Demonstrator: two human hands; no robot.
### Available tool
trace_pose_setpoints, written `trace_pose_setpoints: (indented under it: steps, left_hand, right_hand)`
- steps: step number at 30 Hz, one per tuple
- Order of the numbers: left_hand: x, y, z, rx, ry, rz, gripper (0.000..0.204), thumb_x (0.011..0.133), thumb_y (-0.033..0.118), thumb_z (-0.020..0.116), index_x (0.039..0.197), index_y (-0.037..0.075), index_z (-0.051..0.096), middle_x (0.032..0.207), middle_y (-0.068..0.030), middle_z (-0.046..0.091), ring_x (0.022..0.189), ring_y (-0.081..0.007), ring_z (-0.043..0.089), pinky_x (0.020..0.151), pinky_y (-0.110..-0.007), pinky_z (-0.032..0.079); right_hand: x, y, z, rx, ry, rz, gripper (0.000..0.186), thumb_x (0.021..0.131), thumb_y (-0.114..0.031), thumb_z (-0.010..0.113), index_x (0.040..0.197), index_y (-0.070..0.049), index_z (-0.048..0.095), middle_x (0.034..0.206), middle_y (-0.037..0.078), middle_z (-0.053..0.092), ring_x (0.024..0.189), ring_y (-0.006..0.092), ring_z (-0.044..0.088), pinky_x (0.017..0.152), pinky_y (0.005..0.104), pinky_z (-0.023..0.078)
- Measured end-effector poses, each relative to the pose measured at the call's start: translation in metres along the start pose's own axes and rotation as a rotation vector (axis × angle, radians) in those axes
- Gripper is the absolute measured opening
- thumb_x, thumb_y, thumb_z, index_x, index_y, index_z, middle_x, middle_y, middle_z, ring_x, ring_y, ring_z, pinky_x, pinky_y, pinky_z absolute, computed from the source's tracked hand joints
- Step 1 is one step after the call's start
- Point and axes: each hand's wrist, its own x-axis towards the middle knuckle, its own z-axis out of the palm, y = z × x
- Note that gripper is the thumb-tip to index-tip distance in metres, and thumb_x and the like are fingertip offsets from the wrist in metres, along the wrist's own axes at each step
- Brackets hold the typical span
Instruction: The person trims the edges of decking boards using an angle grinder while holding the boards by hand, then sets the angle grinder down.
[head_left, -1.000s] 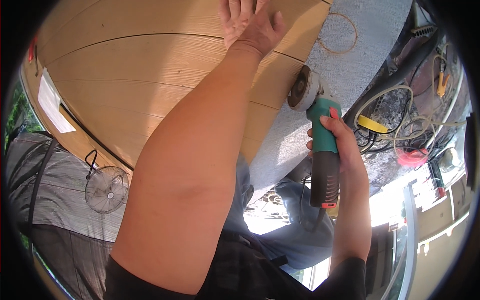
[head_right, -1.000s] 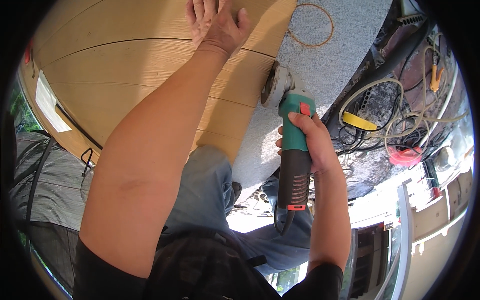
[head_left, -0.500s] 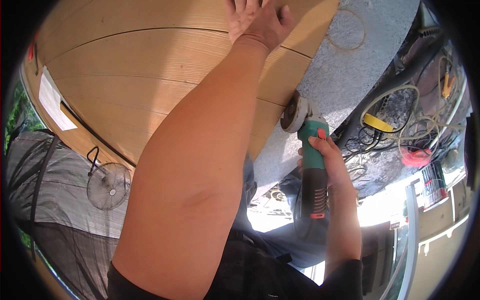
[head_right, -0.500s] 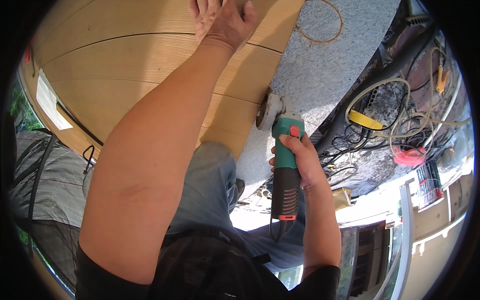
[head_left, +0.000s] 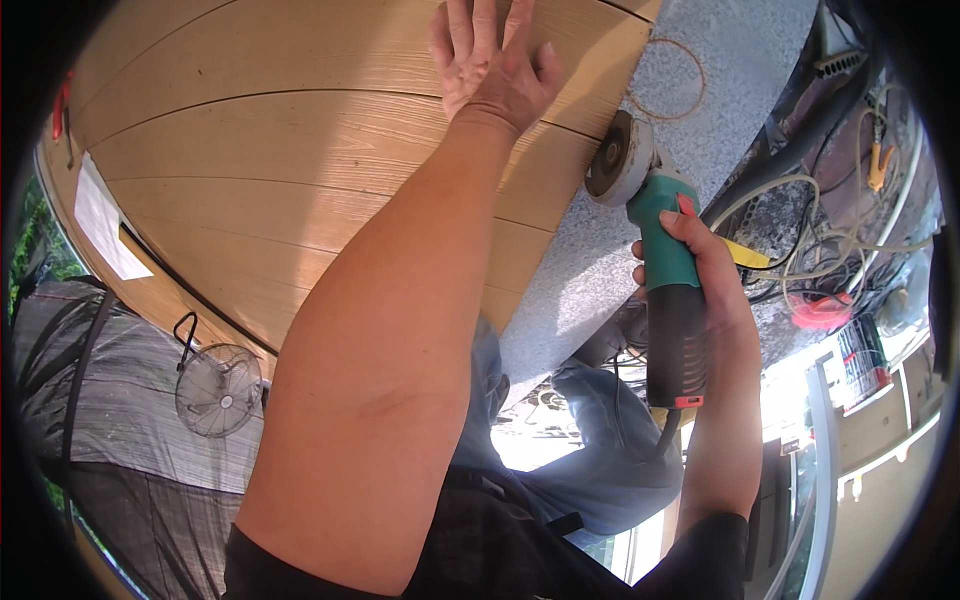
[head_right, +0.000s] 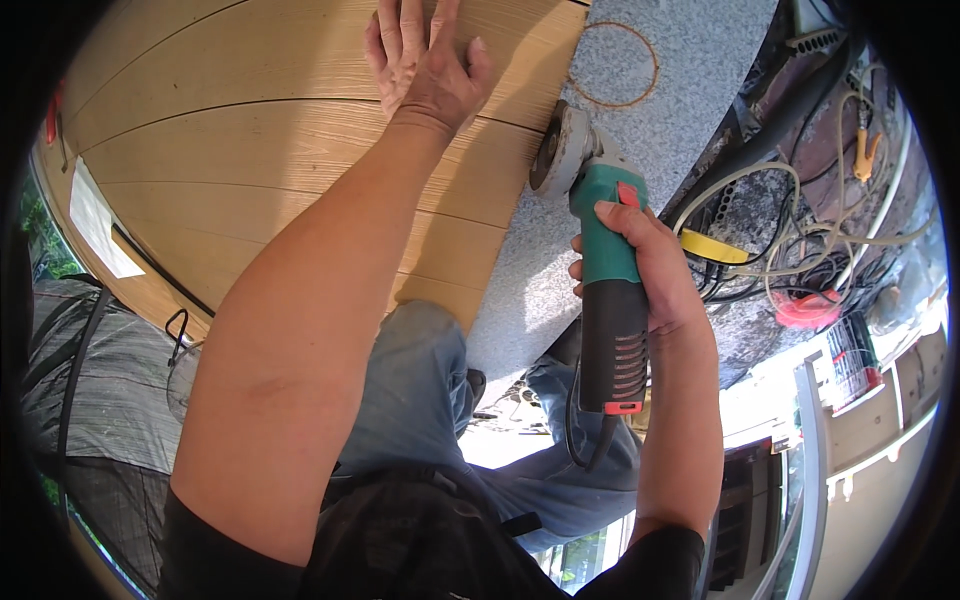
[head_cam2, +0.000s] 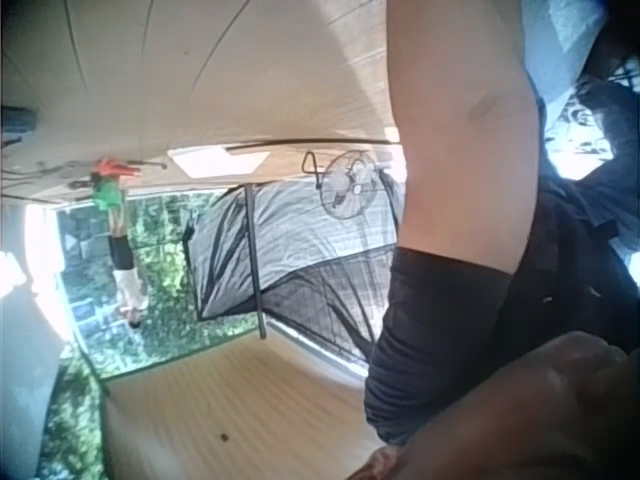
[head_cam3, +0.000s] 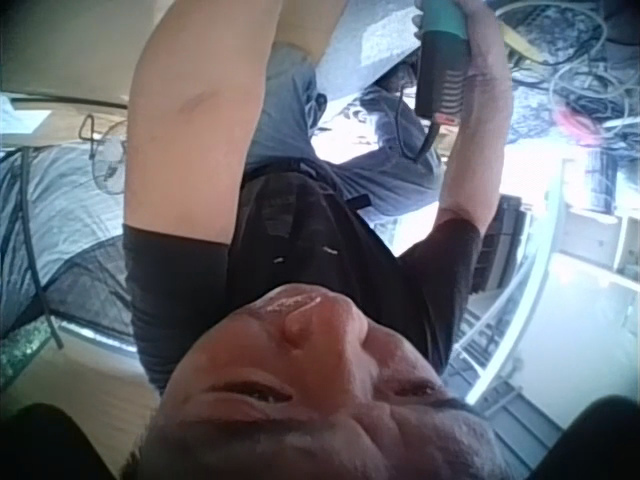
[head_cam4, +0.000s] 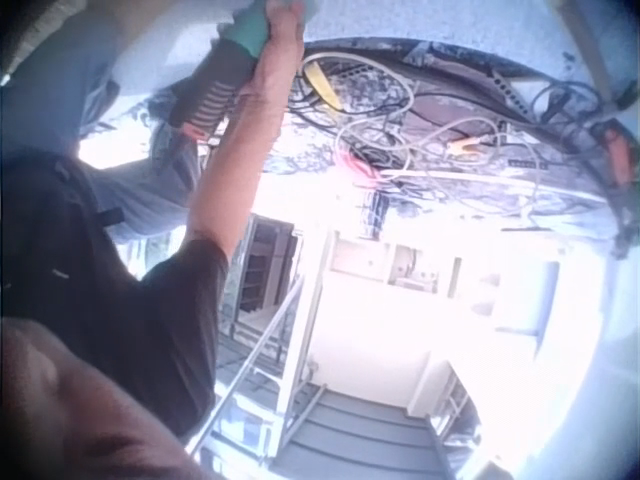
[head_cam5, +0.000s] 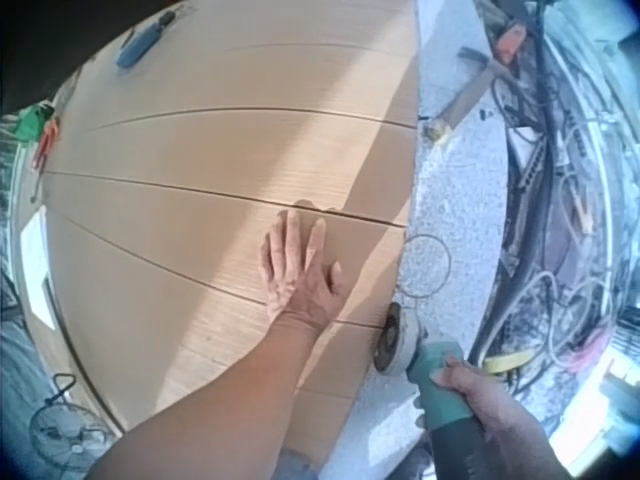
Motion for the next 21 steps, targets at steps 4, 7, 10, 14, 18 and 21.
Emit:
trace_pose_setpoints:
  steps: [4,7,10,14,18,21]
  left_hand:
    - [0.0,0.001,0.001,-0.001,-0.003,-0.004,0.072,0.086,0.036,0.058,0.152,0.012,0.045,0.164,-0.0245,0.027,0.153,-0.0448,0.022,0.124,-0.06,0.018]
    - [-0.001,0.0,0.001,-0.012,0.014,0.0,0.073,0.086,0.037,0.058,0.154,0.013,0.043,0.164,-0.0243,0.027,0.153,-0.0446,0.022,0.124,-0.059,0.017]
    - [0.0,0.001,0.001,0.0,0.001,-0.005,0.073,0.087,0.037,0.058,0.153,0.012,0.043,0.164,-0.0241,0.028,0.153,-0.0444,0.022,0.124,-0.059,0.018]
    - [-0.001,0.0,0.001,-0.011,0.006,-0.003,0.073,0.086,0.037,0.058,0.154,0.012,0.043,0.164,-0.0238,0.028,0.153,-0.0442,0.022,0.124,-0.059,0.018]
    - [-0.002,-0.002,0.004,-0.025,0.04,0.018,0.074,0.086,0.037,0.058,0.154,0.012,0.043,0.164,-0.0235,0.029,0.153,-0.044,0.022,0.124,-0.059,0.018]
    - [-0.001,-0.004,0.005,-0.03,0.054,0.021,0.074,0.085,0.036,0.059,0.154,0.012,0.043,0.163,-0.0235,0.03,0.152,-0.0441,0.023,0.124,-0.059,0.019]
  right_hand:
    - [-0.001,-0.002,0.001,-0.019,0.01,0.009,0.049,0.092,-0.031,0.07,0.124,0.0,0.051,0.092,0.016,0.066,0.068,0.0234,0.07,0.055,0.0364,0.062]
    - [0.0,0.009,0.002,-0.025,0.006,0.014,0.048,0.093,-0.03,0.069,0.126,0.0,0.049,0.093,0.015,0.066,0.068,0.0233,0.07,0.056,0.0369,0.062]
    - [0.0,0.021,0.002,-0.022,-0.003,0.028,0.048,0.093,-0.029,0.068,0.127,-0.001,0.047,0.094,0.015,0.065,0.069,0.0237,0.07,0.057,0.0376,0.062]
    - [0.0,0.035,0.003,-0.027,-0.002,0.034,0.048,0.094,-0.029,0.067,0.128,-0.002,0.047,0.094,0.015,0.065,0.07,0.0244,0.07,0.058,0.0387,0.061]
    - [0.001,0.047,0.002,-0.029,-0.012,0.043,0.048,0.094,-0.028,0.067,0.13,-0.003,0.046,0.094,0.016,0.065,0.07,0.0244,0.07,0.058,0.0392,0.061]
    - [0.003,0.058,0.001,-0.031,-0.01,0.057,0.048,0.094,-0.027,0.067,0.13,-0.004,0.046,0.093,0.015,0.065,0.07,0.0248,0.07,0.058,0.0396,0.061]
